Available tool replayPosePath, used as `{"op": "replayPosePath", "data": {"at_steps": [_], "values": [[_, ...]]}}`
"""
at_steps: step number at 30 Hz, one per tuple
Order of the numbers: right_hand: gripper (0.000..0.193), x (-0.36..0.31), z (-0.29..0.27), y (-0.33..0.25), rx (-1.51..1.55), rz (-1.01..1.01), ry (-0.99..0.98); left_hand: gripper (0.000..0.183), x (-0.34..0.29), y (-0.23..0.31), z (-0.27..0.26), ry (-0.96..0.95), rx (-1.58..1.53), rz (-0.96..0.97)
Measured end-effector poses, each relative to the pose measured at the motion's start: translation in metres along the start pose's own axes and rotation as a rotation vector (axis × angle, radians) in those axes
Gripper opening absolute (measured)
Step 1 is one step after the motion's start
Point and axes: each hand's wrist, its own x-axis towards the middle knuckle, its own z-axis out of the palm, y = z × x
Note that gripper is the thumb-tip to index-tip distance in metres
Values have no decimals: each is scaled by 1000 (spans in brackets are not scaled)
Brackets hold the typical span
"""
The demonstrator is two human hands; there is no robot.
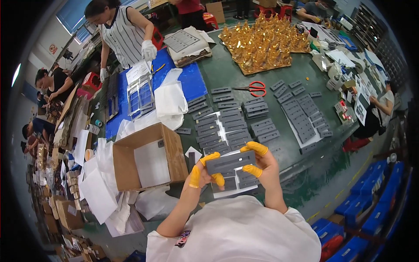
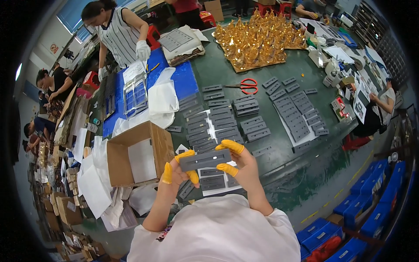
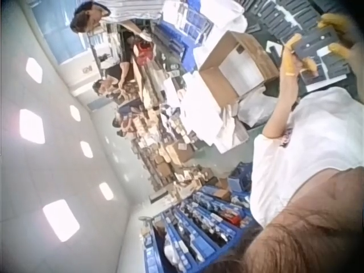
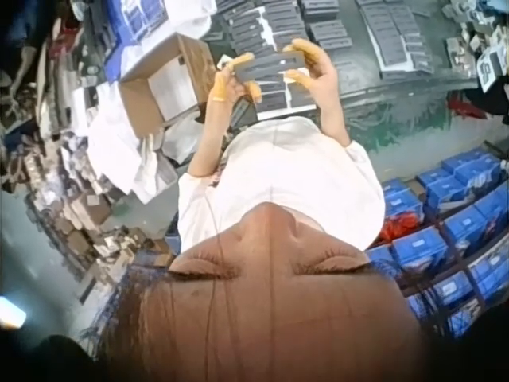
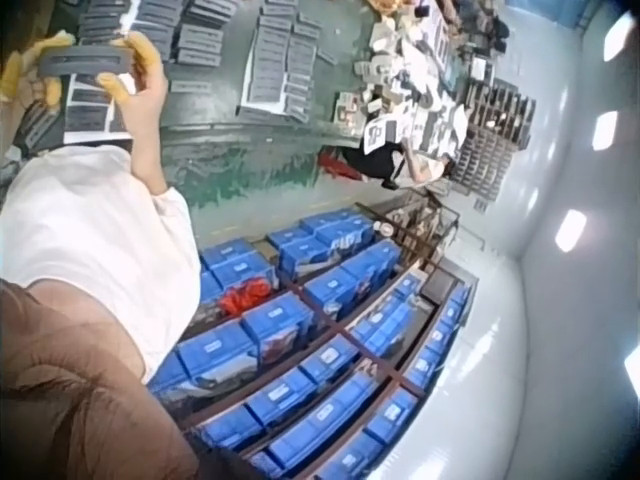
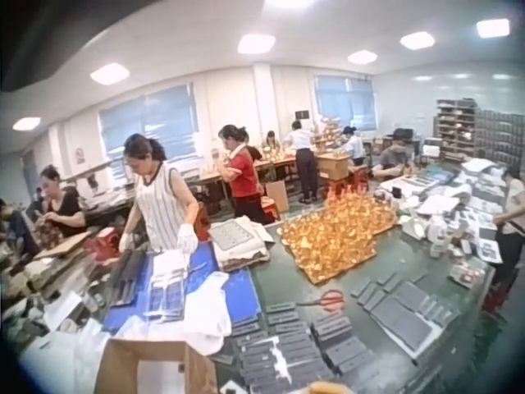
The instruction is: The person places small grey metal components into a cardboard box by hand.
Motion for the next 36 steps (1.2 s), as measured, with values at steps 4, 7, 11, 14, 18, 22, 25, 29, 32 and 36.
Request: {"op": "replayPosePath", "data": {"at_steps": [4, 7, 11, 14, 18, 22, 25, 29, 32, 36], "values": [[52, -6, -4, -1, -33, 3, 7, 54, -1, -7, -10, -34, -6, -40], [50, -9, -20, 6, -81, -12, 11, 48, 2, 8, -37, 222, 437, 4], [44, -11, -72, 13, -208, 103, 331, 30, 27, 45, -137, 657, 848, 275], [41, -25, -139, 39, -301, 144, 488, 31, 31, 38, -246, 722, 1070, 36], [40, -57, -193, 72, -274, 259, 606, 52, 41, -2, -358, 525, 1417, -664], [42, -85, -218, 106, -282, 443, 555, 78, 58, -57, -395, 496, 1665, -648], [43, -76, -213, 127, -221, 501, 491, 94, 69, -93, -416, 548, 1675, -862], [46, -83, -234, 143, -246, 416, 597, 99, 111, -96, -348, 418, 1535, -958], [48, -66, -231, 157, -395, 364, 546, 82, 81, -105, -363, 527, 1580, -811], [57, -64, -240, 168, -732, 223, 615, 58, 85, -105, -328, 659, 1588, -602]]}}
